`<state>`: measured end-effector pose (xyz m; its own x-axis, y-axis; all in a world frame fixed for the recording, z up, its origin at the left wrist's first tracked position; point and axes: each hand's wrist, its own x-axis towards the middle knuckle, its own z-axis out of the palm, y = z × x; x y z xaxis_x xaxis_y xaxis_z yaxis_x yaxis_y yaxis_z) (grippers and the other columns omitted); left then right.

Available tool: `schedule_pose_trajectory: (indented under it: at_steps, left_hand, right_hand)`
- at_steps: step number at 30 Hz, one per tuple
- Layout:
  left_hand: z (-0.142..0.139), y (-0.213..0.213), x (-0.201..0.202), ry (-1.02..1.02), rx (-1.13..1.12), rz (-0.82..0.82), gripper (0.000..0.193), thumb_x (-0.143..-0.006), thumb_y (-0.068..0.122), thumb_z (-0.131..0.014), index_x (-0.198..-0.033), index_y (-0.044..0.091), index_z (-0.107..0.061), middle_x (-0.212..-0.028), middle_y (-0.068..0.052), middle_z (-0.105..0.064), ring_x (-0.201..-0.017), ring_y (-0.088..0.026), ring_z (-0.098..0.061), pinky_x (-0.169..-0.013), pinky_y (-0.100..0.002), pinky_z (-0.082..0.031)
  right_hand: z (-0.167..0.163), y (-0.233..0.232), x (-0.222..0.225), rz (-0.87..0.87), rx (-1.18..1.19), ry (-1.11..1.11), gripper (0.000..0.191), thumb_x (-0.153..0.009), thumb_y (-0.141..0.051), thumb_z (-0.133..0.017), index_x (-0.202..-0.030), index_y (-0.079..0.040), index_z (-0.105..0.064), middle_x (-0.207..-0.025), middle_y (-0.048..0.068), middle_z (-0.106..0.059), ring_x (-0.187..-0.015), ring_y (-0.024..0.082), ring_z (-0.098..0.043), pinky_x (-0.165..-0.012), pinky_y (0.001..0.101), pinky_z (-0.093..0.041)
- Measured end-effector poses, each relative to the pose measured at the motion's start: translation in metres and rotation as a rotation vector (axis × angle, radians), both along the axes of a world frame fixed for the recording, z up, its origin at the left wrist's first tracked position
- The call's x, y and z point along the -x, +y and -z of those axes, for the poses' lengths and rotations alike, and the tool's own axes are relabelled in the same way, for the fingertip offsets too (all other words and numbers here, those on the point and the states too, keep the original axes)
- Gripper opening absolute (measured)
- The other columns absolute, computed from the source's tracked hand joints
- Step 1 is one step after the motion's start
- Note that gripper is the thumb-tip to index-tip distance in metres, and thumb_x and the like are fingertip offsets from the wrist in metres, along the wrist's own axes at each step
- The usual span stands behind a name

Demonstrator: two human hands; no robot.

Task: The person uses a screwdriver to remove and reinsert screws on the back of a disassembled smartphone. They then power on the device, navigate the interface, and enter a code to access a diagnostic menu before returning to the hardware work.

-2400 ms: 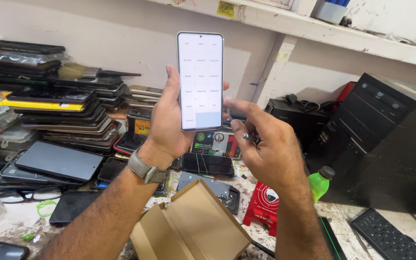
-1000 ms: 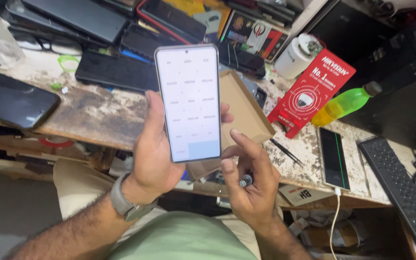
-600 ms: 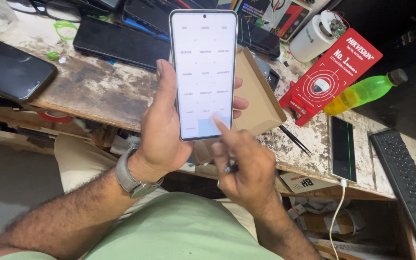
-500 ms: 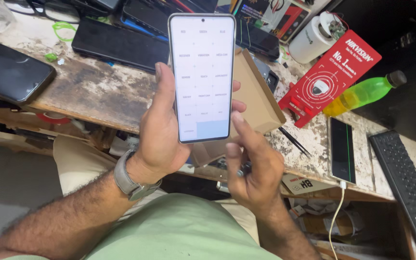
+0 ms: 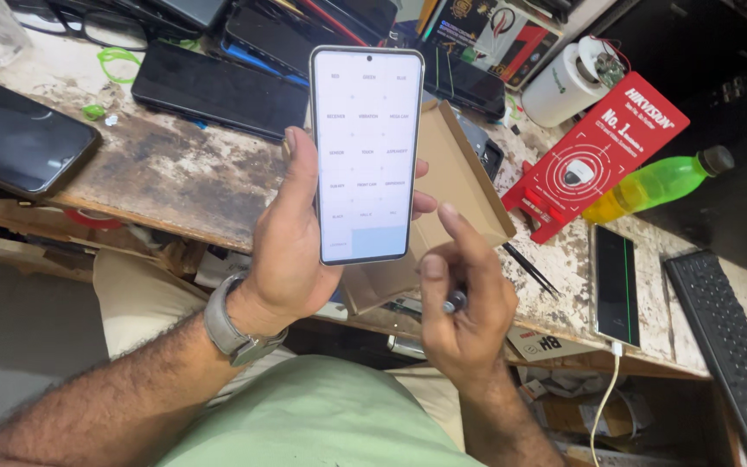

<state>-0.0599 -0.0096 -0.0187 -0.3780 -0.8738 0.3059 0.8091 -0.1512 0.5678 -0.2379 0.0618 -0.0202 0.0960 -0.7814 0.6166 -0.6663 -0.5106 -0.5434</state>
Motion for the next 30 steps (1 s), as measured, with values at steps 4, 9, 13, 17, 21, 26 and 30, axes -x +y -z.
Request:
schedule_pose_trajectory:
  at_steps: [4,9,13,17,21,26,30]
  left_hand:
    - [-0.002,0.0,-0.001,0.005,-0.012,0.001,0.08,-0.108,0.059,-0.017,-0.155,0.0,-0.041,-0.135,-0.023,-0.062,-0.116,-0.033,-0.067,-0.104,-0.048,-0.057]
    - [-0.007,0.001,0.003,0.04,-0.028,0.068,0.082,-0.107,0.06,-0.016,-0.156,0.0,-0.04,-0.136,-0.024,-0.06,-0.118,-0.033,-0.066,-0.101,-0.05,-0.058]
    - [-0.007,0.0,0.006,0.045,-0.007,0.086,0.082,-0.107,0.061,-0.016,-0.156,-0.001,-0.04,-0.137,-0.025,-0.06,-0.12,-0.034,-0.066,-0.102,-0.05,-0.058]
    - [-0.002,-0.002,0.009,0.052,-0.028,0.104,0.082,-0.107,0.06,-0.014,-0.155,-0.001,-0.04,-0.137,-0.024,-0.06,-0.124,-0.033,-0.065,-0.104,-0.049,-0.057]
    - [0.001,-0.003,0.013,0.04,-0.035,0.091,0.08,-0.107,0.058,-0.015,-0.152,-0.001,-0.043,-0.134,-0.023,-0.063,-0.124,-0.031,-0.066,-0.107,-0.045,-0.056]
    - [0.002,0.006,0.008,-0.226,0.101,-0.374,0.069,-0.118,0.048,-0.034,-0.164,-0.003,-0.028,-0.153,-0.018,-0.05,-0.138,-0.02,-0.052,-0.119,-0.036,-0.043]
    - [0.006,0.017,-0.01,-0.478,0.237,-0.462,0.089,-0.103,0.048,-0.057,-0.163,0.0,-0.011,-0.14,-0.015,-0.042,-0.118,-0.021,-0.052,-0.095,-0.039,-0.052]
  right_hand:
    - [0.007,0.004,0.0,-0.096,-0.273,-0.379,0.038,-0.104,-0.004,-0.061,-0.14,0.003,-0.052,-0.099,0.006,-0.065,-0.089,0.009,-0.064,-0.076,0.0235,-0.055]
    - [0.001,0.003,0.005,-0.218,-0.539,-0.468,0.042,-0.103,-0.01,-0.06,-0.143,0.005,-0.055,-0.091,0.008,-0.071,-0.086,0.014,-0.069,-0.079,0.0267,-0.054]
    - [-0.005,0.002,0.003,-0.179,-0.503,-0.476,0.042,-0.102,-0.01,-0.061,-0.141,0.005,-0.054,-0.099,0.009,-0.072,-0.09,0.015,-0.071,-0.08,0.0279,-0.058]
    - [-0.008,0.0,0.001,-0.174,-0.517,-0.467,0.039,-0.102,-0.011,-0.06,-0.137,0.004,-0.056,-0.11,0.01,-0.074,-0.093,0.014,-0.073,-0.081,0.0273,-0.059]
    - [-0.01,0.001,-0.002,-0.161,-0.523,-0.5,0.033,-0.102,-0.01,-0.06,-0.133,0.004,-0.056,-0.108,0.01,-0.075,-0.092,0.014,-0.073,-0.08,0.0264,-0.059]
    - [-0.009,0.008,-0.022,0.006,-0.33,-0.218,0.033,-0.098,-0.006,-0.068,-0.129,0.003,-0.061,-0.099,0.008,-0.074,-0.075,0.012,-0.066,-0.065,0.0261,-0.055]
    - [-0.017,0.01,-0.035,-0.154,0.047,0.215,0.04,-0.101,-0.006,-0.073,-0.136,0.001,-0.057,-0.115,0.012,-0.07,-0.089,0.019,-0.071,-0.075,0.0328,-0.059]
